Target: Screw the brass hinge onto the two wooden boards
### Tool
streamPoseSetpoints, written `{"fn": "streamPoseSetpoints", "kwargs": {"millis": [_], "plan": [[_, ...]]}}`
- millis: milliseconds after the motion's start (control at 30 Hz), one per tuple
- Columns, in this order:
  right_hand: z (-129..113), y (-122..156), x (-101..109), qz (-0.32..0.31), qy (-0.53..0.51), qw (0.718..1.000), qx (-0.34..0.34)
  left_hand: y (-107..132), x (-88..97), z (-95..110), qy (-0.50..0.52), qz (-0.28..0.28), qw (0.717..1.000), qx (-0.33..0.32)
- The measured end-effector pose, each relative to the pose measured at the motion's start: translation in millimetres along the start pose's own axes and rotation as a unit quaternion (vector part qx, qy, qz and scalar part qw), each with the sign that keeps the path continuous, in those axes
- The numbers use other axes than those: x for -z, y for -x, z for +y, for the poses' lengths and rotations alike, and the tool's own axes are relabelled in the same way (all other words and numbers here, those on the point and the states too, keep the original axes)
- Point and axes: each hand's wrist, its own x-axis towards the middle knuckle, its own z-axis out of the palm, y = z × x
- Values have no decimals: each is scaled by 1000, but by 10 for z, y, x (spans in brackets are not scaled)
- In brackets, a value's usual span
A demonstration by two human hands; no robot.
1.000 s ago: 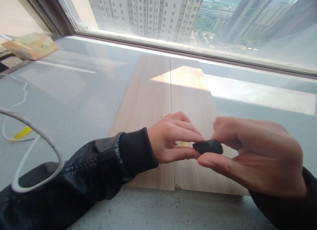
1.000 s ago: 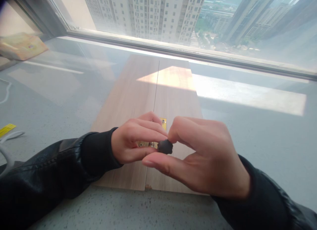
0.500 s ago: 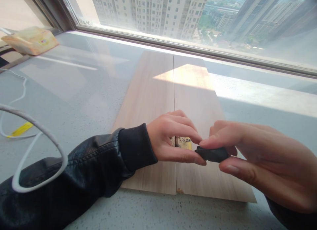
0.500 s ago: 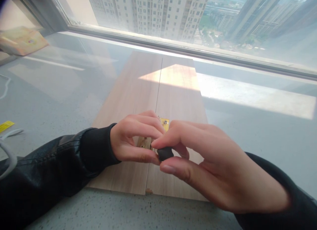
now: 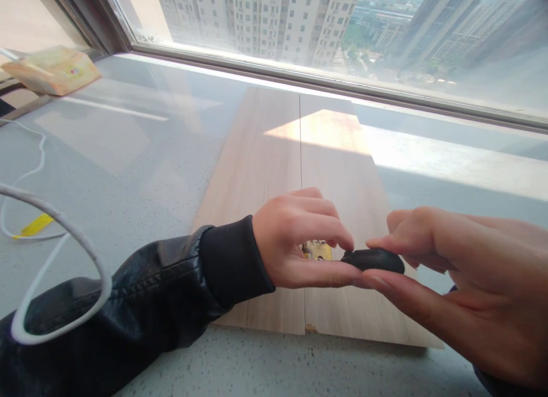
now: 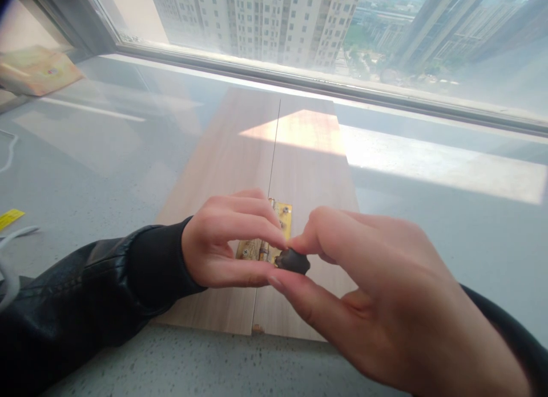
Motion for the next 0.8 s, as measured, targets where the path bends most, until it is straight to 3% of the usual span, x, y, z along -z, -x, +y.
{"fn": "streamPoseSetpoints", "kwargs": {"millis": [333, 467, 600, 800], "plan": [[-114, -34, -67, 27, 52, 998, 18, 27, -30, 57, -91, 21, 996, -10], [-64, -73, -68, 24, 21, 999, 22, 40, -46, 122, -166, 19, 986, -17], [-42, -132, -47, -10, -28, 999, 33, 61, -60, 147, -238, 52, 969, -26], [-26, -150, -18, -39, -98, 994, 14, 62, -52, 153, -185, 31, 982, -16]]}}
